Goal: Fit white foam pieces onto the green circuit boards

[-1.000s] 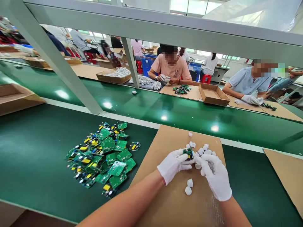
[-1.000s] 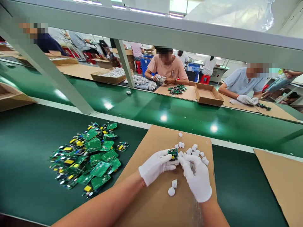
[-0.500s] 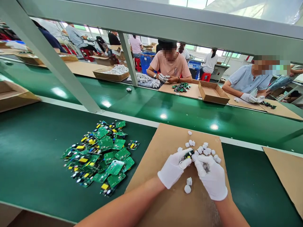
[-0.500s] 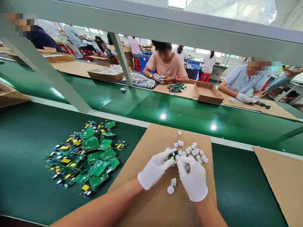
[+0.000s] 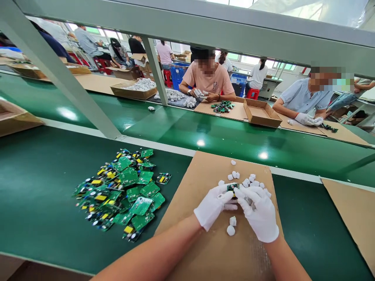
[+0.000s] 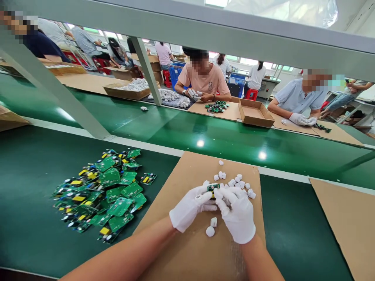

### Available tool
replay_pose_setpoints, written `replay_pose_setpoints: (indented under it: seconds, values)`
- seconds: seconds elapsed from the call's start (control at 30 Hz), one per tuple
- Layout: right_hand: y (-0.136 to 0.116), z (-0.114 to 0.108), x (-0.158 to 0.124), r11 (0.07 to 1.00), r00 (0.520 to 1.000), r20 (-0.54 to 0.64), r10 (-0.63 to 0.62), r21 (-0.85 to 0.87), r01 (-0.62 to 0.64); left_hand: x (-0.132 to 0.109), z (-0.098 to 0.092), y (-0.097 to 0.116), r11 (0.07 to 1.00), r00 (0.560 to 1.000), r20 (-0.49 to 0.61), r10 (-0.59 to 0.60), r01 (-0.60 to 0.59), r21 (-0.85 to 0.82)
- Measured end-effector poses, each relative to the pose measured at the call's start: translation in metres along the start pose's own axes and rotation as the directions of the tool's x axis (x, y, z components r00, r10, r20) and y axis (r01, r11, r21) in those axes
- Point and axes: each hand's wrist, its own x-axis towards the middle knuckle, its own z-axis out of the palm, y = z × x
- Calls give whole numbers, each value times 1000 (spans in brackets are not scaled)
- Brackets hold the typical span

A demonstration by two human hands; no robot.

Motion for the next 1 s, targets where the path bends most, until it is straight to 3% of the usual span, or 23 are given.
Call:
replay_pose_setpoints:
  seconds: [0.1,0.2,0.33,0.47,0.6,0.73,0.83,0.93,1.0]
  values:
    - [0,6,-1,991,993,-55,-107,-89,102,0,3,-2,1000,1000,12,-9,9,-14]
    - [-2,11,-3,973,983,-73,-171,-173,156,0,9,-4,996,997,-27,77,-76,45]
    - [-6,12,-2,975,979,-72,-192,-127,182,0,10,-6,994,992,-75,100,-96,52]
    - [-5,5,1,993,998,22,-53,108,50,1,6,-5,999,999,-34,31,-29,42]
    - [-2,4,0,966,992,5,126,227,-124,0,7,-3,999,999,-43,3,-1,52]
    - [-7,9,-1,895,944,235,233,329,-303,-3,10,-1,999,999,31,14,-12,-52]
    - [-10,9,1,863,908,296,296,324,-387,-5,10,0,997,997,72,21,-16,-70]
    - [-6,5,0,906,933,288,214,299,-300,-4,8,0,1000,999,44,-9,10,-29]
    - [-1,3,-1,947,972,207,112,273,-167,-2,7,-2,1000,998,68,-12,14,-24]
